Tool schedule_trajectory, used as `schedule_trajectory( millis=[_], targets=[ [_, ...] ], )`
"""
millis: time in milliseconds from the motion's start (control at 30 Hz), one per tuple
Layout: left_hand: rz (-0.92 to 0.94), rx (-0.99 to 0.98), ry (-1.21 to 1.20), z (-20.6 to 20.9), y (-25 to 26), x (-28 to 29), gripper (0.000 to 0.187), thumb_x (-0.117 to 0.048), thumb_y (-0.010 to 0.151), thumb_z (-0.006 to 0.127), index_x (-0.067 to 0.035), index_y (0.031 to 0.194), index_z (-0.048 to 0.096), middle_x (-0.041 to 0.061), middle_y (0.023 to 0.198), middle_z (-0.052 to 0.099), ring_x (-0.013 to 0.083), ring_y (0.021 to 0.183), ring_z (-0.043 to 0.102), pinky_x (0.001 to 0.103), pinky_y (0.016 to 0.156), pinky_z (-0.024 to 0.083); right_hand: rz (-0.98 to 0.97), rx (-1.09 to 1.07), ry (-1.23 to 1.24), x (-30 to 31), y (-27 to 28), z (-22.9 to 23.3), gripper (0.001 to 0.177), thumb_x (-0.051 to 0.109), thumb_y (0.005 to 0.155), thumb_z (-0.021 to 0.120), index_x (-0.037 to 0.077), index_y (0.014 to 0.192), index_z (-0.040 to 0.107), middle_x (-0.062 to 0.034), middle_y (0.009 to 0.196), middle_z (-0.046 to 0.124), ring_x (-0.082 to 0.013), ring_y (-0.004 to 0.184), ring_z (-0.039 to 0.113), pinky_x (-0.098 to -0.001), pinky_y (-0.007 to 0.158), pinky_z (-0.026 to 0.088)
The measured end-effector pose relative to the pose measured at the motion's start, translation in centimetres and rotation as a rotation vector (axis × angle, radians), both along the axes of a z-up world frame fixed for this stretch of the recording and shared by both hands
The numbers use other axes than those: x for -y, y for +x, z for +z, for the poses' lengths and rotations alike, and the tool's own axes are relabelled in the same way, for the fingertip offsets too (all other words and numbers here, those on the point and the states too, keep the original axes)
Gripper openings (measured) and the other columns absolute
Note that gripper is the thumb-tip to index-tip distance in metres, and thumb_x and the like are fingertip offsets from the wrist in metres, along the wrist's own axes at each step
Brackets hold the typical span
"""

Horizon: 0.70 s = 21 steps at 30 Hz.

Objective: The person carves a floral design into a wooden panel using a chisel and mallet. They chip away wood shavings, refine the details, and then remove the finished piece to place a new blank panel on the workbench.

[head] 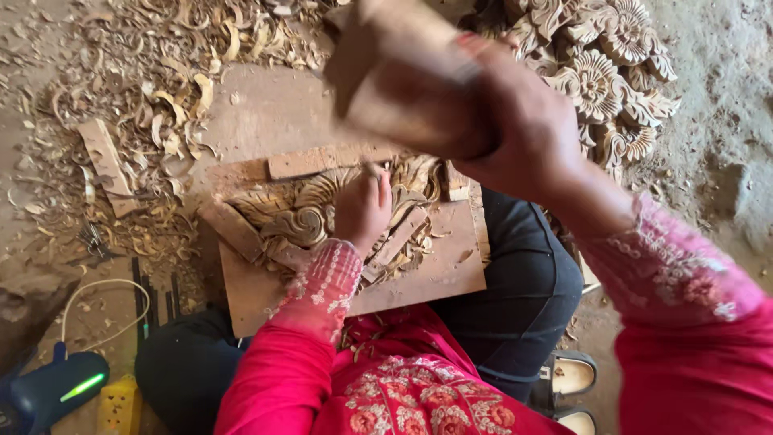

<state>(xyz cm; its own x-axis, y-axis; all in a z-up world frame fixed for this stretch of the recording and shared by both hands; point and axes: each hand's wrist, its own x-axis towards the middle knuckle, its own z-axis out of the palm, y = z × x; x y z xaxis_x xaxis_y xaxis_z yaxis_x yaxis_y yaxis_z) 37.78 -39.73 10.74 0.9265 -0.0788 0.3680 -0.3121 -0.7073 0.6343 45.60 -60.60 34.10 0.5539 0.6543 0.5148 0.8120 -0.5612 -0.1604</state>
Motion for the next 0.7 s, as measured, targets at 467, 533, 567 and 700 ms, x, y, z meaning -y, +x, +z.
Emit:
schedule_trajectory(
  millis=[467, 533, 567, 700],
  targets=[
    [0.223, -0.346, -0.514, 3.2, 3.4, -5.7, 0.015, -0.015, 0.108, 0.047, 0.000, 0.110, 0.046, 0.010, 0.091, 0.072, 0.0164, 0.071, 0.073, 0.026, 0.056, 0.062, -0.491, -0.543, 0.385, 5.5, -5.9, -7.6, 0.117, 0.020, 0.067, 0.097, 0.007, 0.161, 0.029, -0.0160, 0.147, 0.052, -0.0271, 0.138, 0.053, -0.0411, 0.118, 0.045],
    [0.231, -0.500, -0.380, 3.5, 4.2, -5.5, 0.013, -0.015, 0.108, 0.047, -0.001, 0.109, 0.048, 0.011, 0.089, 0.073, 0.0207, 0.067, 0.074, 0.030, 0.054, 0.062, -0.508, -0.549, 0.372, 5.7, -6.1, -8.1, 0.117, 0.021, 0.067, 0.097, 0.007, 0.161, 0.028, -0.0153, 0.146, 0.052, -0.0266, 0.137, 0.054, -0.0402, 0.117, 0.046],
    [0.200, -0.439, -0.370, 3.7, 4.3, -5.5, 0.013, -0.013, 0.107, 0.049, 0.000, 0.109, 0.047, 0.013, 0.088, 0.074, 0.0230, 0.070, 0.075, 0.032, 0.057, 0.061, -0.516, -0.552, 0.366, 5.9, -6.0, -8.2, 0.117, 0.021, 0.067, 0.097, 0.007, 0.160, 0.028, -0.0150, 0.146, 0.053, -0.0264, 0.136, 0.054, -0.0398, 0.117, 0.046],
    [0.135, -0.311, -0.379, 4.5, 4.7, -5.5, 0.015, -0.010, 0.103, 0.053, 0.002, 0.109, 0.046, 0.018, 0.087, 0.075, 0.0293, 0.079, 0.077, 0.038, 0.063, 0.061, -0.443, -0.521, 0.386, 6.4, -5.6, -8.2, 0.116, 0.020, 0.071, 0.096, 0.007, 0.163, 0.027, -0.0150, 0.144, 0.050, -0.0264, 0.141, 0.053, -0.0400, 0.121, 0.045]
  ],
)
